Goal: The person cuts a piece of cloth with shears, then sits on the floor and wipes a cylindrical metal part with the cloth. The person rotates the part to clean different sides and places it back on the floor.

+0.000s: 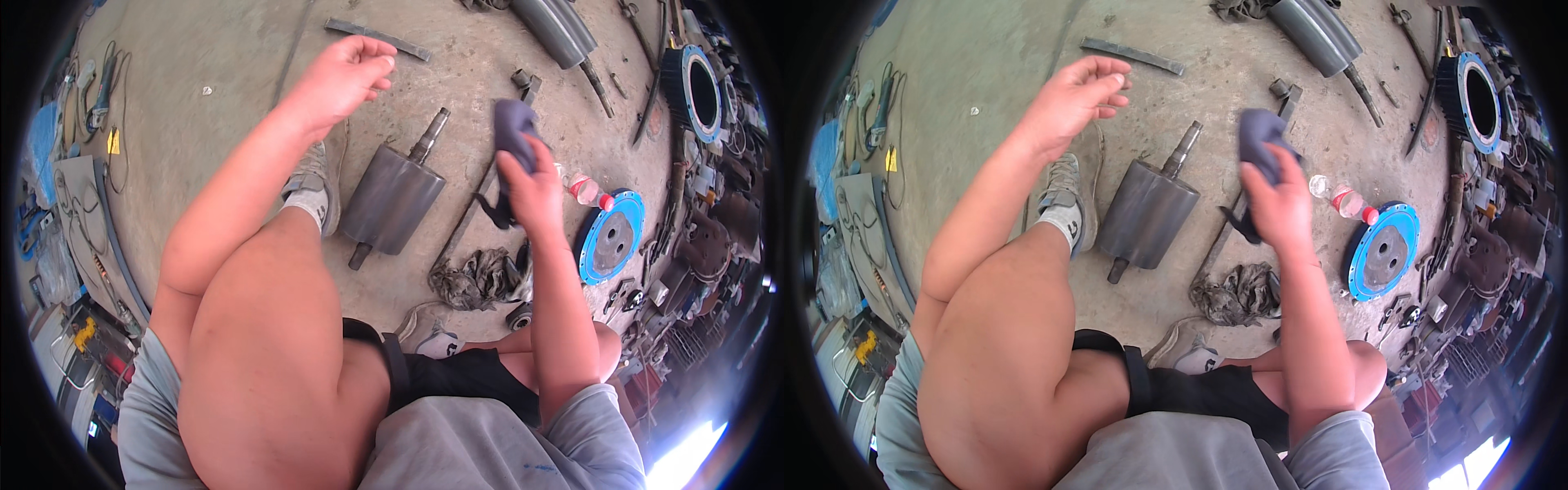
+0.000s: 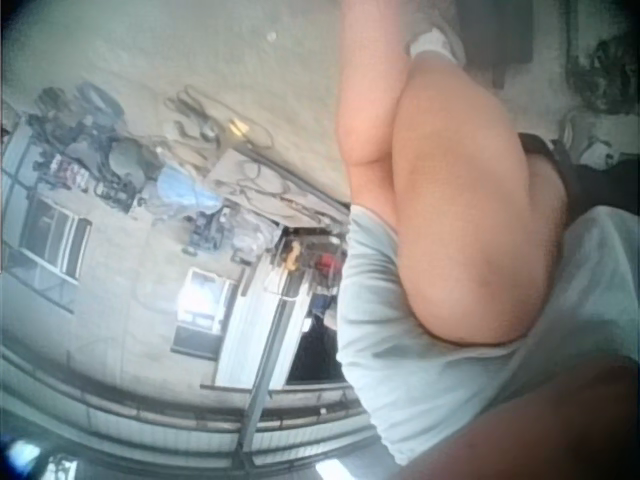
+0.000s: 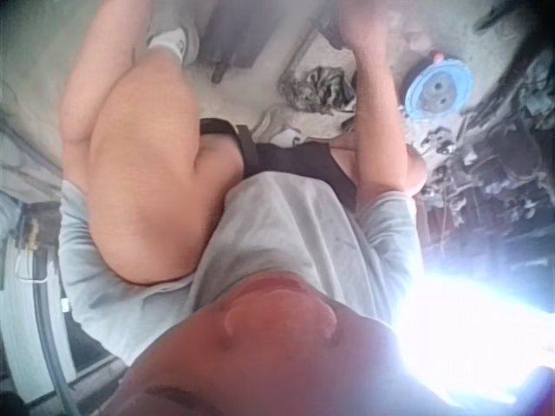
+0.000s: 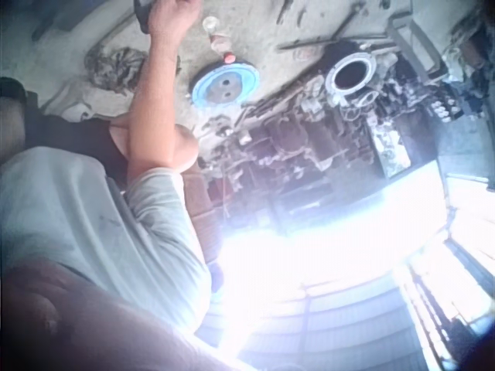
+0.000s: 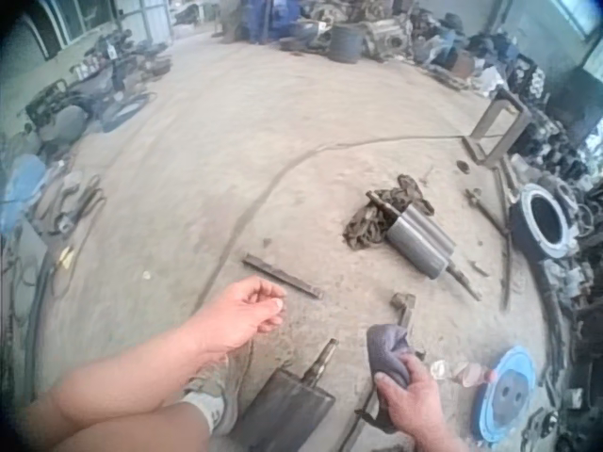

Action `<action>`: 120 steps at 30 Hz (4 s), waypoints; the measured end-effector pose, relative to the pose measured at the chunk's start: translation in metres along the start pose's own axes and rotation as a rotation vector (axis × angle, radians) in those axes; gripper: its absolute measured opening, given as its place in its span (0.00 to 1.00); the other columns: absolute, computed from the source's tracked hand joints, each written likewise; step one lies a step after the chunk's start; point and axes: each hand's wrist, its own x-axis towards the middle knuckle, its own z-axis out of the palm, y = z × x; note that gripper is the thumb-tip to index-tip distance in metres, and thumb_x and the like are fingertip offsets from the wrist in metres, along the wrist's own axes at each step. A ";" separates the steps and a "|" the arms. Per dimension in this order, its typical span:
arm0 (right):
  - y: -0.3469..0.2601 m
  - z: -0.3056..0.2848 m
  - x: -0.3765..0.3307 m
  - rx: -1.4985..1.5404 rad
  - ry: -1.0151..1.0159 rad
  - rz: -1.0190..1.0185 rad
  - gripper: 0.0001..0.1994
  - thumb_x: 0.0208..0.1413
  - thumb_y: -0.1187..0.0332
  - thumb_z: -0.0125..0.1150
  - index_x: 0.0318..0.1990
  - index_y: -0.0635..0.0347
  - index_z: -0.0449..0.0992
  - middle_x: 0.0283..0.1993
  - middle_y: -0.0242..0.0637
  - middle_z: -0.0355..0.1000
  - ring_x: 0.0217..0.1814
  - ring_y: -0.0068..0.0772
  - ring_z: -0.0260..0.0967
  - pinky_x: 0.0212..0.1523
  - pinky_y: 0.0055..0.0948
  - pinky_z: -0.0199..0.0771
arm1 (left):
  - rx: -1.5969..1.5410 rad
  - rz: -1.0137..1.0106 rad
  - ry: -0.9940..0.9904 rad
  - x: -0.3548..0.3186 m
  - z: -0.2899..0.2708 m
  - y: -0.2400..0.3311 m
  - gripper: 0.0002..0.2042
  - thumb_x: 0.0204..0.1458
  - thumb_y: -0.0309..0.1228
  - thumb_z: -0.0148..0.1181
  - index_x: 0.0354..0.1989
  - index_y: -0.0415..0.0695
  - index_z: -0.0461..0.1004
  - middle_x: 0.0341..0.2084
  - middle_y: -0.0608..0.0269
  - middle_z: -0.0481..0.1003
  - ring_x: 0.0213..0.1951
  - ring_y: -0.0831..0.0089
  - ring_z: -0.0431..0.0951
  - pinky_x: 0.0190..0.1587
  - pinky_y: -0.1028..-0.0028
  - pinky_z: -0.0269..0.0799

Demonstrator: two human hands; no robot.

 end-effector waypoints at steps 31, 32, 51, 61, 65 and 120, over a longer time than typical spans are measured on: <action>0.025 0.039 0.048 -1.132 -0.916 -0.419 0.24 0.59 0.65 0.54 0.64 0.38 0.80 0.51 0.46 0.81 0.53 0.51 0.80 0.54 0.46 0.80 | 0.025 -0.011 0.009 -0.022 -0.022 -0.021 0.15 0.70 0.33 0.55 0.59 0.41 0.77 0.50 0.61 0.81 0.50 0.73 0.81 0.55 0.70 0.76; 0.034 0.026 0.048 -1.045 -0.838 -0.275 0.23 0.59 0.64 0.54 0.61 0.42 0.81 0.51 0.47 0.81 0.53 0.52 0.80 0.55 0.46 0.79 | 0.034 -0.034 0.019 -0.027 -0.023 -0.020 0.15 0.70 0.33 0.55 0.59 0.41 0.77 0.50 0.61 0.81 0.50 0.73 0.81 0.55 0.70 0.75; 0.047 0.081 0.046 -0.094 -0.342 0.348 0.17 0.55 0.60 0.60 0.37 0.70 0.82 0.36 0.47 0.82 0.39 0.39 0.76 0.46 0.36 0.76 | -0.037 -0.049 -0.044 -0.014 -0.015 -0.027 0.14 0.70 0.34 0.55 0.58 0.43 0.78 0.49 0.61 0.81 0.49 0.74 0.81 0.53 0.71 0.77; -0.013 0.053 0.055 -0.136 -0.010 -0.050 0.16 0.53 0.64 0.70 0.46 0.65 0.82 0.43 0.52 0.82 0.47 0.50 0.81 0.51 0.41 0.78 | 0.022 -0.099 -0.038 -0.020 -0.018 -0.034 0.14 0.70 0.32 0.54 0.59 0.42 0.78 0.50 0.61 0.81 0.49 0.74 0.81 0.54 0.70 0.77; -0.052 0.087 0.059 -0.392 -0.336 -0.241 0.22 0.55 0.75 0.63 0.59 0.52 0.76 0.57 0.50 0.78 0.56 0.57 0.78 0.58 0.46 0.78 | 0.006 -0.075 -0.034 -0.021 -0.018 -0.032 0.14 0.70 0.32 0.53 0.59 0.42 0.77 0.50 0.61 0.81 0.50 0.73 0.81 0.54 0.70 0.76; 0.019 0.043 0.038 -0.736 -0.492 -0.412 0.23 0.59 0.71 0.60 0.62 0.43 0.76 0.50 0.42 0.82 0.57 0.51 0.79 0.57 0.48 0.80 | 0.030 -0.123 0.053 -0.046 -0.030 -0.048 0.14 0.71 0.32 0.55 0.59 0.41 0.78 0.47 0.60 0.82 0.46 0.74 0.82 0.53 0.71 0.77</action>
